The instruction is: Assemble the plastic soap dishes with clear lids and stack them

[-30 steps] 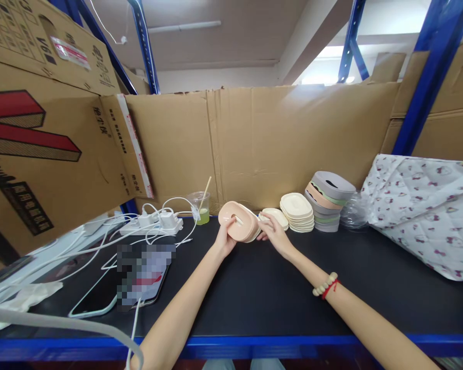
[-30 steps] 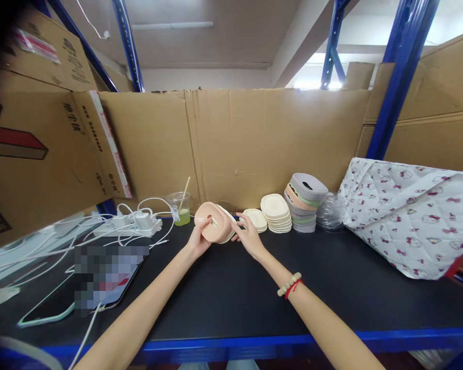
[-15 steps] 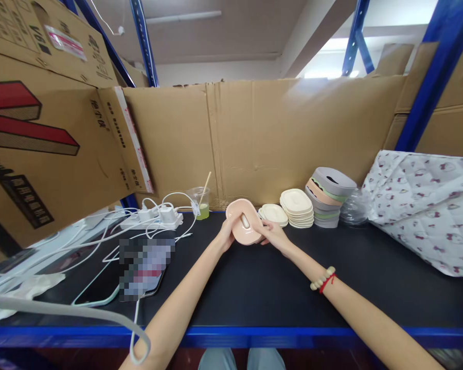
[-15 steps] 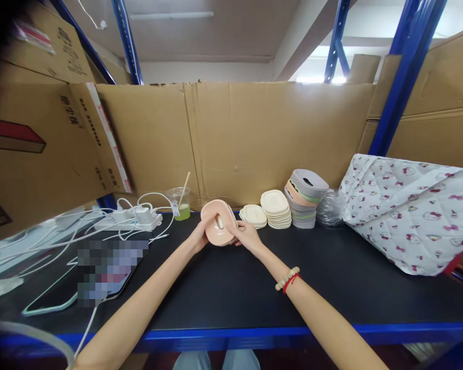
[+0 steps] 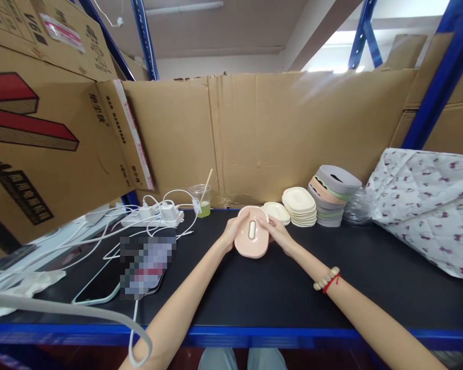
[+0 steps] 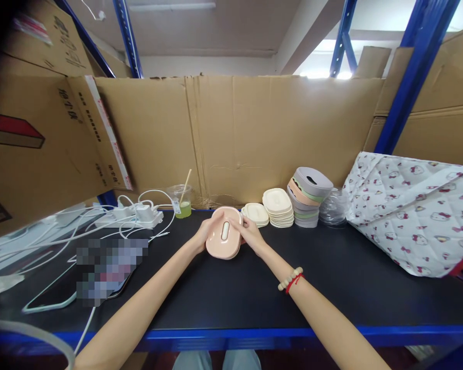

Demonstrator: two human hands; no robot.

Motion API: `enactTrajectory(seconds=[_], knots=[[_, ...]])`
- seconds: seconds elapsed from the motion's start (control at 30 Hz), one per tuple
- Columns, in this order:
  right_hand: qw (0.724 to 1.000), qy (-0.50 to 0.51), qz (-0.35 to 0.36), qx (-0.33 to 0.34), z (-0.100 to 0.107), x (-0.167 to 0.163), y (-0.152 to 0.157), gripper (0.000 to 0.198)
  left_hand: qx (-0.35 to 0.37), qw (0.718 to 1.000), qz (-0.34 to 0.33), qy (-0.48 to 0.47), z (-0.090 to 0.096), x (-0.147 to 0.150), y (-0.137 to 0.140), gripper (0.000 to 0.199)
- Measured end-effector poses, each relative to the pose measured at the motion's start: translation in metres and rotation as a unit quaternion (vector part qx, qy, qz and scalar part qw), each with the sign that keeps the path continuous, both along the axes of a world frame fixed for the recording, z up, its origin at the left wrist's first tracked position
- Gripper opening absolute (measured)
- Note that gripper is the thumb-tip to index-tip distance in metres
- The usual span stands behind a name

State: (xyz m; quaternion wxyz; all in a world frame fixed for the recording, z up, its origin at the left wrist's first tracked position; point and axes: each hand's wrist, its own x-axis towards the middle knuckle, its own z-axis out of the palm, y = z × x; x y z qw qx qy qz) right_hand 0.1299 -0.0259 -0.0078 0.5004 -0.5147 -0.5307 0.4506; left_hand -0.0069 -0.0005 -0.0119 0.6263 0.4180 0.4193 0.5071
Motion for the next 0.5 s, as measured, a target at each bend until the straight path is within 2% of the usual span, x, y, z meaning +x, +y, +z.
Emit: enactTrajectory(seconds=[0.1, 0.2, 0.27, 0.33, 0.4, 0.5], knots=[[0.999, -0.037, -0.011, 0.035, -0.003, 0.003, 0.002, 0.04, 0.01, 0.997, -0.042, 0.058, 0.0, 0.0, -0.001, 0.036], [0.983, -0.179, -0.028, 0.033, 0.001, 0.007, 0.001, 0.042, 0.021, 0.994, 0.004, 0.109, 0.0, -0.002, 0.002, 0.037], [0.943, -0.304, -0.089, 0.099, 0.01, 0.016, -0.001, 0.038, 0.016, 0.992, 0.053, 0.112, 0.0, -0.006, 0.006, 0.037], [0.886, -0.377, -0.191, 0.192, 0.021, 0.031, -0.002, 0.03, -0.003, 0.99, 0.102, 0.099, -0.002, -0.01, 0.011, 0.033], [0.835, -0.38, -0.309, 0.249, 0.031, 0.056, -0.001, 0.029, -0.035, 0.99, 0.115, 0.067, -0.005, -0.012, 0.017, 0.025], [0.759, -0.338, -0.478, 0.283, 0.038, 0.104, 0.003, 0.033, -0.064, 0.991, 0.106, 0.047, -0.011, -0.013, 0.022, 0.013]])
